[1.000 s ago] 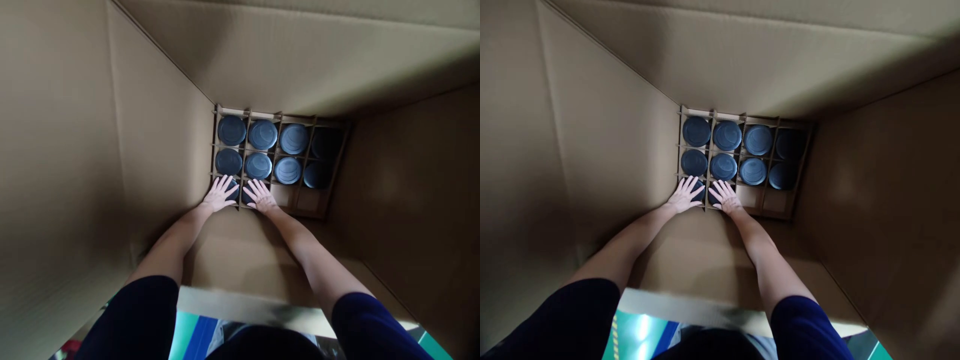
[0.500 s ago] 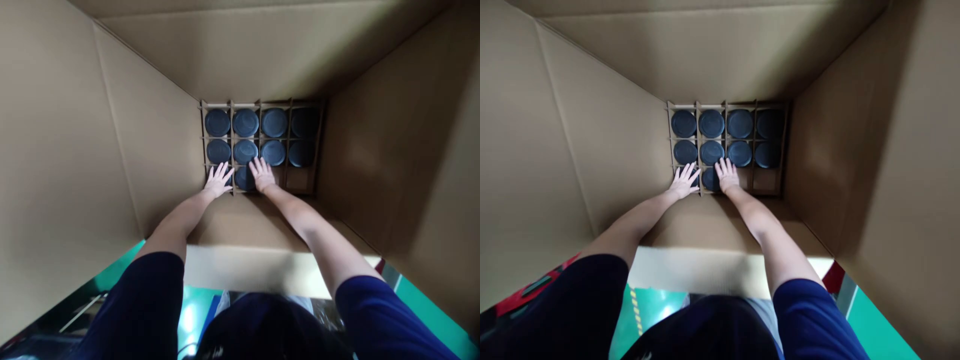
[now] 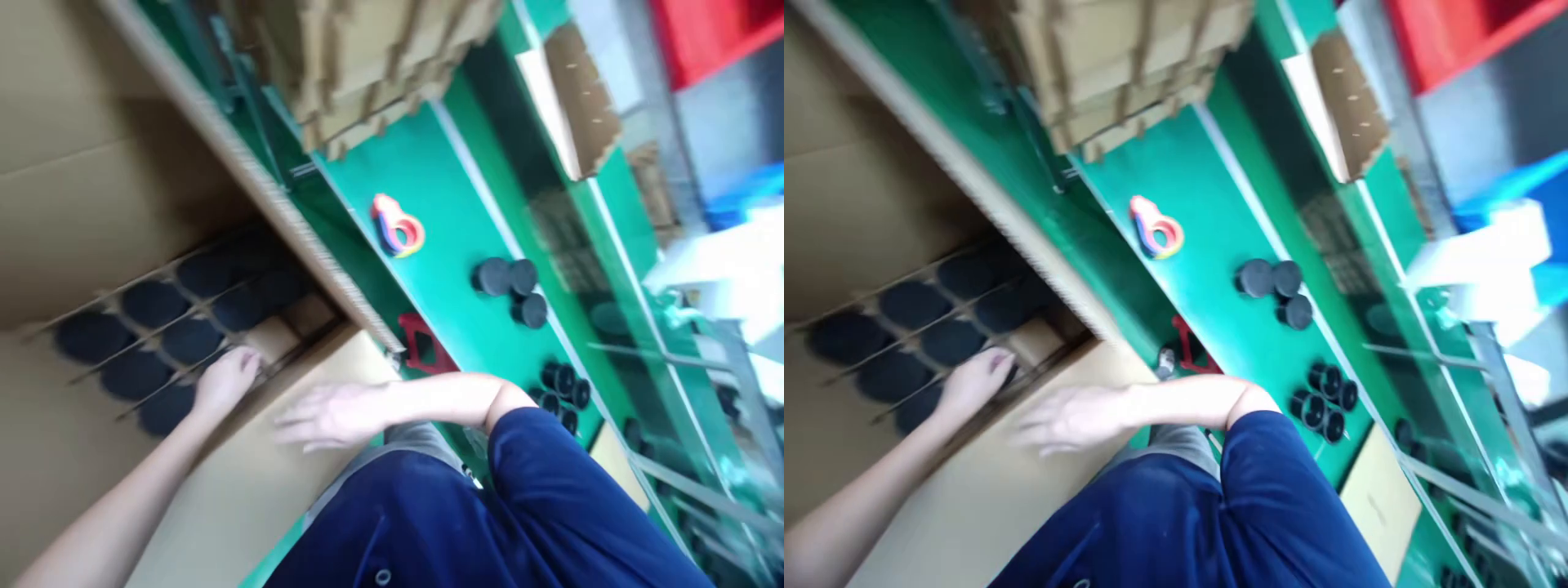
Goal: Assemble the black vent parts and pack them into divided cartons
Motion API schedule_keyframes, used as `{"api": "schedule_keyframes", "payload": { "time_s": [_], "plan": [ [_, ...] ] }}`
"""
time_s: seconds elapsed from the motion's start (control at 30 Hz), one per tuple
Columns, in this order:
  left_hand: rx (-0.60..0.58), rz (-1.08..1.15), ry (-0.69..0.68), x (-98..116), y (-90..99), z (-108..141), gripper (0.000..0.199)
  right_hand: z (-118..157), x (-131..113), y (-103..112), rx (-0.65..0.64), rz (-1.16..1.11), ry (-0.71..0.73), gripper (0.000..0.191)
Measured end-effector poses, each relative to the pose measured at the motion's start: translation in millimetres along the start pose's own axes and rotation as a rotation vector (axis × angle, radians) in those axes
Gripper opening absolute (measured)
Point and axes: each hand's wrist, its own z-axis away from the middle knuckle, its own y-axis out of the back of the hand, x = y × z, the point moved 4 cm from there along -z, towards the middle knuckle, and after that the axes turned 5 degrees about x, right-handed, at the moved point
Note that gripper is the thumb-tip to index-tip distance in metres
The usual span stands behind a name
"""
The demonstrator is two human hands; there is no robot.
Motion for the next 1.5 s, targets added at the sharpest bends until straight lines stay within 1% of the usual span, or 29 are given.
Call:
{"api": "schedule_keyframes", "payload": {
  "time_s": [0.03, 0.07, 0.1, 0.13, 0.2, 0.23, 0.27, 0.3, 0.37, 0.4, 0.47, 0.53, 0.57, 0.63, 0.7, 0.73, 0.8, 0.87, 0.93, 1.03, 1.1, 1.13, 1.17, 1.23, 1.3, 1.33, 1.37, 1.43, 1.5],
  "plan": [
    [0.109, 0.04, -0.073, 27.3, 8.2, 7.8, 0.042, 43.5, -1.0, 10.5, 0.044, -0.008, 0.0, 0.041],
    [0.216, 0.131, -0.199, 59.4, 13.2, 20.0, 0.038, 93.5, 4.8, 23.5, 0.111, -0.01, -0.077, 0.039],
    [0.27, 0.211, -0.332, 94.9, 13.2, 34.9, 0.033, 149.0, 17.1, 38.8, 0.196, 0.0, -0.227, 0.038],
    [0.288, 0.281, -0.47, 134.1, 9.4, 50.0, 0.027, 209.0, 36.0, 55.9, 0.314, 0.039, -0.454, 0.038],
    [0.212, 0.327, -0.694, 221.7, -9.0, 69.0, 0.024, 333.9, 83.1, 88.2, 0.569, 0.196, -1.027, 0.036],
    [0.167, 0.309, -0.77, 268.2, -20.6, 69.1, 0.025, 388.0, 106.0, 98.5, 0.63, 0.263, -1.256, 0.04],
    [0.129, 0.276, -0.831, 315.4, -32.2, 62.2, 0.03, 431.4, 128.4, 104.4, 0.642, 0.295, -1.424, 0.057],
    [0.11, 0.23, -0.871, 362.1, -42.8, 48.9, 0.04, 463.4, 150.0, 106.8, 0.619, 0.306, -1.532, 0.079],
    [0.09, 0.091, -0.876, 449.5, -60.5, 8.8, 0.075, 495.3, 189.2, 104.4, 0.506, 0.257, -1.58, 0.116],
    [0.079, 0.018, -0.839, 487.6, -67.0, -14.2, 0.095, 499.6, 205.6, 101.6, 0.45, 0.217, -1.56, 0.125],
    [0.031, -0.105, -0.74, 548.8, -76.5, -55.2, 0.117, 497.1, 230.7, 97.1, 0.398, 0.144, -1.518, 0.129],
    [-0.048, -0.191, -0.63, 585.4, -83.0, -81.0, 0.122, 493.5, 244.9, 95.7, 0.431, 0.094, -1.501, 0.126],
    [-0.077, -0.214, -0.586, 594.8, -85.0, -86.1, 0.123, 494.0, 248.1, 95.6, 0.467, 0.081, -1.491, 0.125],
    [-0.101, -0.208, -0.554, 598.3, -85.9, -80.6, 0.123, 500.4, 246.8, 95.0, 0.543, 0.092, -1.467, 0.118],
    [-0.087, -0.135, -0.603, 584.3, -81.1, -57.4, 0.121, 510.1, 236.5, 93.6, 0.648, 0.141, -1.431, 0.109],
    [-0.081, -0.078, -0.643, 570.7, -75.6, -41.0, 0.12, 513.6, 227.9, 93.1, 0.734, 0.17, -1.392, 0.106],
    [-0.098, 0.076, -0.725, 530.3, -57.5, -1.6, 0.116, 513.6, 204.2, 90.9, 0.92, 0.15, -1.27, 0.111],
    [-0.163, 0.261, -0.75, 472.9, -30.3, 43.3, 0.116, 498.7, 173.2, 85.8, 0.959, 0.065, -1.13, 0.113],
    [-0.25, 0.447, -0.707, 402.6, 2.0, 90.2, 0.119, 465.0, 135.6, 78.1, 0.819, -0.074, -0.954, 0.108],
    [-0.335, 0.68, -0.571, 288.6, 49.5, 152.0, 0.119, 385.4, 72.1, 66.0, 0.462, -0.266, -0.654, 0.097],
    [-0.291, 0.783, -0.435, 214.6, 75.5, 176.8, 0.115, 320.2, 34.2, 62.9, 0.266, -0.335, -0.5, 0.098],
    [-0.233, 0.806, -0.355, 179.0, 85.5, 181.8, 0.113, 284.5, 18.6, 63.4, 0.202, -0.351, -0.442, 0.101],
    [-0.153, 0.803, -0.271, 144.4, 93.0, 181.3, 0.111, 246.6, 5.9, 64.5, 0.158, -0.362, -0.395, 0.105],
    [0.048, 0.706, -0.098, 79.5, 98.7, 163.6, 0.109, 164.5, -7.2, 65.1, 0.125, -0.36, -0.353, 0.114],
    [0.231, 0.508, 0.089, 23.3, 89.2, 127.1, 0.113, 77.8, 2.4, 58.6, 0.168, -0.294, -0.404, 0.122],
    [0.272, 0.394, 0.161, 0.9, 78.1, 104.0, 0.115, 35.6, 16.7, 51.4, 0.209, -0.23, -0.461, 0.126],
    [0.271, 0.288, 0.199, -16.8, 63.0, 79.3, 0.117, -4.1, 36.4, 41.2, 0.25, -0.147, -0.525, 0.129],
    [0.176, 0.144, 0.168, -39.0, 24.1, 30.7, 0.116, -70.3, 87.1, 11.6, 0.254, 0.035, -0.657, 0.132],
    [0.043, 0.077, 0.054, -48.8, -19.0, -7.9, 0.115, -111.2, 143.1, -26.7, 0.107, 0.189, -0.797, 0.131]
  ]
}}
